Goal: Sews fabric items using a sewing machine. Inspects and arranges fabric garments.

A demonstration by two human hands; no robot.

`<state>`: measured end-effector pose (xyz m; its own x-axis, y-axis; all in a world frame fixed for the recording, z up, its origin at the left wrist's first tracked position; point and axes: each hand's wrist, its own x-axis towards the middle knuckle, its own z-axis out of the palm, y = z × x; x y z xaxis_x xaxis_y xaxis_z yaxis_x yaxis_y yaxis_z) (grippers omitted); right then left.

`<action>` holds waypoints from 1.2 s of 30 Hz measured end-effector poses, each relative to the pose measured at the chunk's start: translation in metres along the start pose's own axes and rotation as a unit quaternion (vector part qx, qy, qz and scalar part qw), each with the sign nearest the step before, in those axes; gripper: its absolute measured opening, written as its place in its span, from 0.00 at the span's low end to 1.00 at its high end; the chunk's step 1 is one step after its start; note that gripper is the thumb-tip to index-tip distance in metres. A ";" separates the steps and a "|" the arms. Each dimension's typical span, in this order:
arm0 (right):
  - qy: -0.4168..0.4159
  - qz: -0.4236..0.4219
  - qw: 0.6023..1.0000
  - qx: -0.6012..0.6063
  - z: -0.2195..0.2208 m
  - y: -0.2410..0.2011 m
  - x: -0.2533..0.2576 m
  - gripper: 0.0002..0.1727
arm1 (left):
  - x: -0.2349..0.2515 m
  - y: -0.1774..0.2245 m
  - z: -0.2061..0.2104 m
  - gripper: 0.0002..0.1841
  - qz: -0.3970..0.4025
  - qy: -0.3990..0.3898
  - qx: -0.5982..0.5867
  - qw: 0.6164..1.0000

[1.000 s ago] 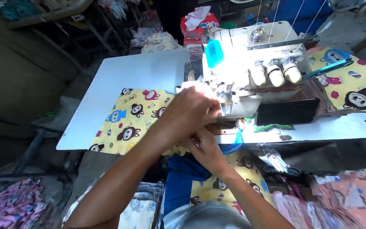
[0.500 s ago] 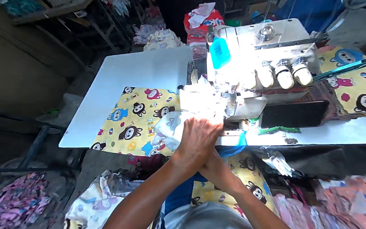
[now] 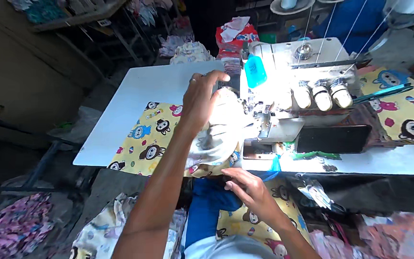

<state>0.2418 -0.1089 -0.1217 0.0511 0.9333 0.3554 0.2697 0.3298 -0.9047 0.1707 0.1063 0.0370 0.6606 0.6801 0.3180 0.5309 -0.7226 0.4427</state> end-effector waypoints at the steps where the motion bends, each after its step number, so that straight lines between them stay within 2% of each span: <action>1: -0.003 -0.004 1.000 0.001 0.001 -0.002 0.000 0.19 | 0.012 -0.013 0.000 0.21 0.018 -0.032 -0.040 0.999; 3: -0.015 -0.014 1.000 0.001 0.002 -0.006 0.000 0.19 | 0.031 -0.033 0.008 0.29 0.071 -0.110 -0.075 0.989; 4: -0.021 -0.017 1.000 -0.003 0.002 -0.009 -0.001 0.19 | 0.036 -0.037 0.008 0.27 0.089 -0.150 -0.062 0.983; 5: -0.025 -0.020 0.999 -0.010 0.001 -0.012 -0.002 0.19 | 0.039 -0.036 0.004 0.22 0.107 -0.182 -0.038 0.977; 7: -0.030 -0.012 0.999 -0.039 -0.008 -0.017 -0.009 0.19 | 0.038 -0.033 -0.016 0.13 0.174 -0.204 -0.001 0.964; 9: -0.032 0.033 0.995 -0.092 -0.022 -0.023 -0.014 0.20 | 0.025 -0.022 -0.051 0.14 0.214 -0.218 -0.021 0.952; 11: -0.053 0.102 0.983 -0.141 -0.037 -0.033 -0.008 0.21 | 0.009 -0.010 -0.086 0.15 0.204 -0.241 0.008 0.949; 14: -0.146 0.201 0.955 -0.159 -0.042 -0.055 0.031 0.25 | -0.015 0.001 -0.111 0.20 0.150 -0.273 0.164 0.936; 16: -0.136 0.164 0.962 -0.169 -0.023 -0.066 0.060 0.24 | -0.037 0.012 -0.106 0.20 0.199 -0.254 0.185 0.928; 18: -0.012 0.040 0.988 -0.146 0.004 -0.064 0.071 0.18 | -0.061 0.045 -0.099 0.20 0.269 -0.266 0.119 0.918; 19: 0.037 -0.004 0.995 -0.096 0.012 -0.064 0.071 0.15 | -0.074 0.060 -0.094 0.19 0.309 -0.247 0.119 0.911; 21: 0.031 -0.043 0.998 -0.019 0.023 -0.059 0.070 0.12 | -0.087 0.067 -0.082 0.17 0.352 -0.176 0.184 0.901; 22: 0.021 -0.080 0.994 -0.069 0.026 -0.052 0.072 0.13 | -0.084 0.060 -0.081 0.16 0.338 -0.152 0.237 0.898; 24: -0.033 -0.127 0.972 -0.193 0.027 -0.028 0.077 0.11 | -0.069 0.044 -0.092 0.10 0.249 -0.156 0.292 0.910; 26: -0.095 -0.059 0.975 -0.194 0.010 -0.022 0.074 0.11 | -0.054 0.023 -0.102 0.10 0.210 -0.167 0.265 0.926; 27: -0.060 -0.054 0.982 -0.171 0.003 -0.018 0.071 0.11 | -0.052 0.013 -0.102 0.12 0.219 -0.172 0.226 0.933; 30: 0.159 -0.118 0.974 -0.113 -0.001 -0.022 0.071 0.10 | -0.058 0.015 -0.087 0.22 0.258 -0.182 0.127 0.940; 31: 0.202 -0.134 0.964 -0.108 0.004 -0.028 0.075 0.09 | -0.061 0.021 -0.082 0.23 0.274 -0.170 0.128 0.938; 32: 0.211 -0.151 0.959 -0.112 0.009 -0.033 0.077 0.08 | -0.063 0.028 -0.079 0.22 0.286 -0.155 0.146 0.934; 34: 0.138 -0.162 0.968 -0.132 0.017 -0.031 0.076 0.07 | -0.064 0.034 -0.080 0.17 0.277 -0.125 0.207 0.930; 36: 0.036 -0.155 0.978 -0.133 0.018 -0.023 0.070 0.09 | -0.062 0.027 -0.087 0.10 0.227 -0.094 0.246 0.938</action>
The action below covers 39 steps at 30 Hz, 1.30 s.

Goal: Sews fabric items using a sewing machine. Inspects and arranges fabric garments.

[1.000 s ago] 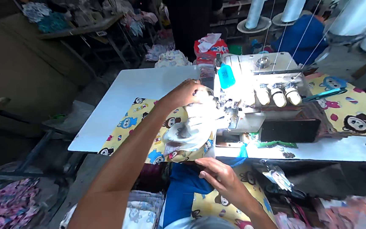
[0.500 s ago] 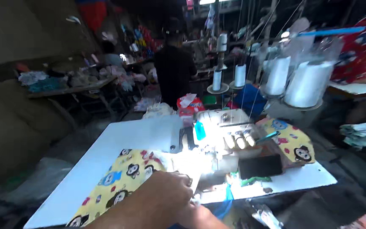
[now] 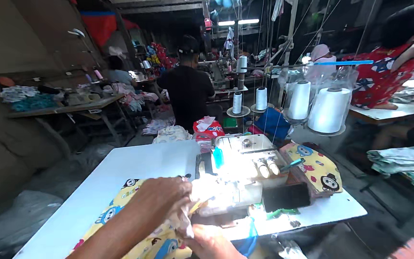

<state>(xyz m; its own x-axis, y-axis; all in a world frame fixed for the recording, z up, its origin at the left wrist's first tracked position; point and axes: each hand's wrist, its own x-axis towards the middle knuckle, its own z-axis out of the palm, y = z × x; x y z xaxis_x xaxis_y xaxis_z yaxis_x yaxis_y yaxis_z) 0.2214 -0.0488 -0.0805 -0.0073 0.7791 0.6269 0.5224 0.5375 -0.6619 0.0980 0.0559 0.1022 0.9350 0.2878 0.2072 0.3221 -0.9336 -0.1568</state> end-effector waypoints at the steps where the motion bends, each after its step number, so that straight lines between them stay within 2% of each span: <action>1: -0.034 0.005 0.999 0.014 -0.001 0.005 -0.005 0.10 | -0.002 -0.009 0.000 0.09 -0.028 0.000 0.000 1.000; 3: -0.025 -0.002 0.999 0.024 -0.009 0.012 -0.011 0.10 | -0.005 -0.024 0.000 0.11 -0.066 -0.008 -0.046 0.997; 5: 0.024 0.005 1.000 0.014 -0.023 0.010 -0.013 0.09 | -0.009 -0.032 0.004 0.16 -0.082 -0.037 -0.122 0.988; 7: 0.078 0.027 0.996 -0.033 -0.037 0.003 -0.010 0.08 | -0.009 -0.032 0.007 0.15 -0.075 -0.055 -0.164 0.982; 11: 0.177 0.054 0.979 -0.089 -0.054 0.002 0.002 0.07 | -0.004 -0.031 0.006 0.16 -0.048 -0.053 -0.186 0.980; 14: 0.207 0.069 0.969 -0.117 -0.058 0.003 0.010 0.05 | -0.003 -0.030 0.003 0.15 -0.052 -0.063 -0.178 0.981; 22: 0.193 0.035 0.958 -0.211 -0.051 0.010 0.034 0.11 | -0.006 -0.027 0.002 0.17 -0.044 -0.060 -0.148 0.986; 24: 0.196 0.019 0.953 -0.228 -0.050 0.012 0.037 0.10 | -0.006 -0.026 0.002 0.17 -0.041 -0.054 -0.136 0.988; 32: 0.186 -0.002 0.966 -0.179 -0.055 0.016 0.031 0.07 | -0.005 -0.027 0.004 0.18 -0.040 -0.044 -0.121 0.991; 39: 0.177 -0.004 0.960 -0.217 -0.057 0.018 0.036 0.07 | -0.007 -0.016 0.002 0.17 0.022 -0.047 -0.100 0.994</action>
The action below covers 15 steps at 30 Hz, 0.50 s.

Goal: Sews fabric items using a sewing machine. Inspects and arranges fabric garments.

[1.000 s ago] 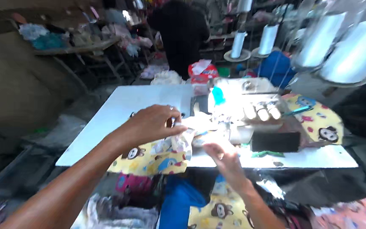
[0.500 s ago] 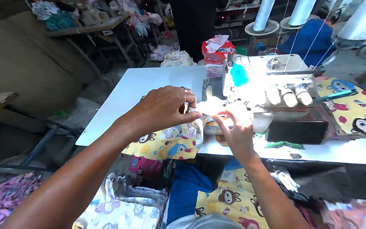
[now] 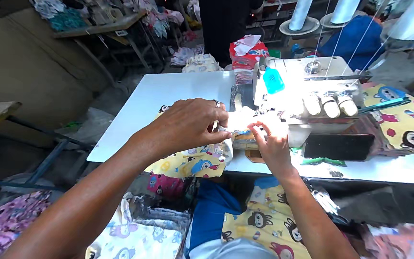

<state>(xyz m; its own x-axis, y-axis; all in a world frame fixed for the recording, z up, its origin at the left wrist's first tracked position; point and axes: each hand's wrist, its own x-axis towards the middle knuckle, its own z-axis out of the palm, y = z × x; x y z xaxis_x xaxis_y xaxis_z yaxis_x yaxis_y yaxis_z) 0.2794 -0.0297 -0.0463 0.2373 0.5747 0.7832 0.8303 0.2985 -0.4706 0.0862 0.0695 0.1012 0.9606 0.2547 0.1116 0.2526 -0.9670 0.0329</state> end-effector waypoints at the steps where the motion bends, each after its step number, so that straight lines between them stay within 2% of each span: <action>1: 0.001 -0.006 1.000 -0.006 0.001 0.001 -0.001 0.07 | 0.000 0.000 0.000 0.17 0.003 0.001 0.004 1.000; 8: -0.018 -0.004 1.000 0.016 0.000 0.006 -0.010 0.12 | 0.000 -0.007 -0.001 0.18 -0.013 0.012 0.004 1.000; 15: 0.011 0.020 0.999 0.028 -0.001 0.007 -0.010 0.07 | -0.001 -0.007 0.000 0.20 -0.034 0.008 0.016 0.999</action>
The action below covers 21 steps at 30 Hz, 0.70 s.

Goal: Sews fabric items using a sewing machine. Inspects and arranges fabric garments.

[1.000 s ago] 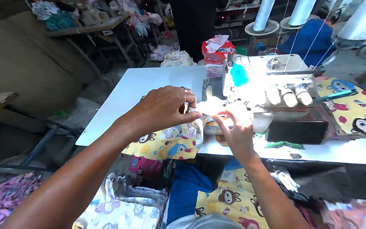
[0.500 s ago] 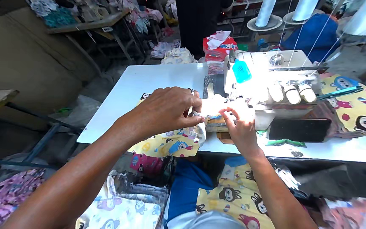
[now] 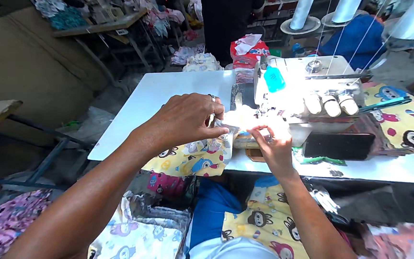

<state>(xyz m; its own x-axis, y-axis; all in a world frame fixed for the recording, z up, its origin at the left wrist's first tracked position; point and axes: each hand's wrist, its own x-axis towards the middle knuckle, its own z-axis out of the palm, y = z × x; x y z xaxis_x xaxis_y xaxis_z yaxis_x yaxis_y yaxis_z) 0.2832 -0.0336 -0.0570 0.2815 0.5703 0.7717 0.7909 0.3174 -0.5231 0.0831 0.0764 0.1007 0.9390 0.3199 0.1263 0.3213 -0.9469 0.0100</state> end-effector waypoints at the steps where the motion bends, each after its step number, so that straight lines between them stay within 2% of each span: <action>1: 0.001 0.000 1.000 0.002 0.000 0.000 0.000 0.07 | 0.000 0.000 0.000 0.19 0.002 0.000 -0.001 1.000; 8: -0.025 -0.022 0.999 -0.006 -0.005 0.000 0.006 0.10 | -0.003 0.009 0.001 0.17 0.038 -0.004 -0.004 0.999; 12: -0.056 -0.012 0.998 0.009 -0.014 0.000 0.009 0.06 | -0.004 0.013 0.001 0.11 0.036 0.040 -0.007 0.999; 14: -0.065 0.001 0.998 -0.003 -0.020 -0.001 0.007 0.07 | -0.005 0.019 0.005 0.11 0.029 0.074 -0.014 0.997; 16: -0.073 -0.014 0.996 -0.040 -0.026 0.000 0.001 0.10 | -0.005 0.034 0.013 0.11 0.033 0.094 -0.036 0.994; 21: -0.072 -0.061 0.990 -0.107 -0.046 0.005 -0.029 0.09 | -0.010 0.078 0.061 0.13 0.036 0.097 -0.139 0.985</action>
<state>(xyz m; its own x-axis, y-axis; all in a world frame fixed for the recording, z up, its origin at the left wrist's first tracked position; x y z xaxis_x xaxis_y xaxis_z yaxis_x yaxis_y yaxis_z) 0.3042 -0.0827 -0.0653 0.1093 0.6451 0.7562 0.9155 0.2309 -0.3293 0.1065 0.0010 0.0397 0.9087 0.2646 0.3229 0.1828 -0.9476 0.2620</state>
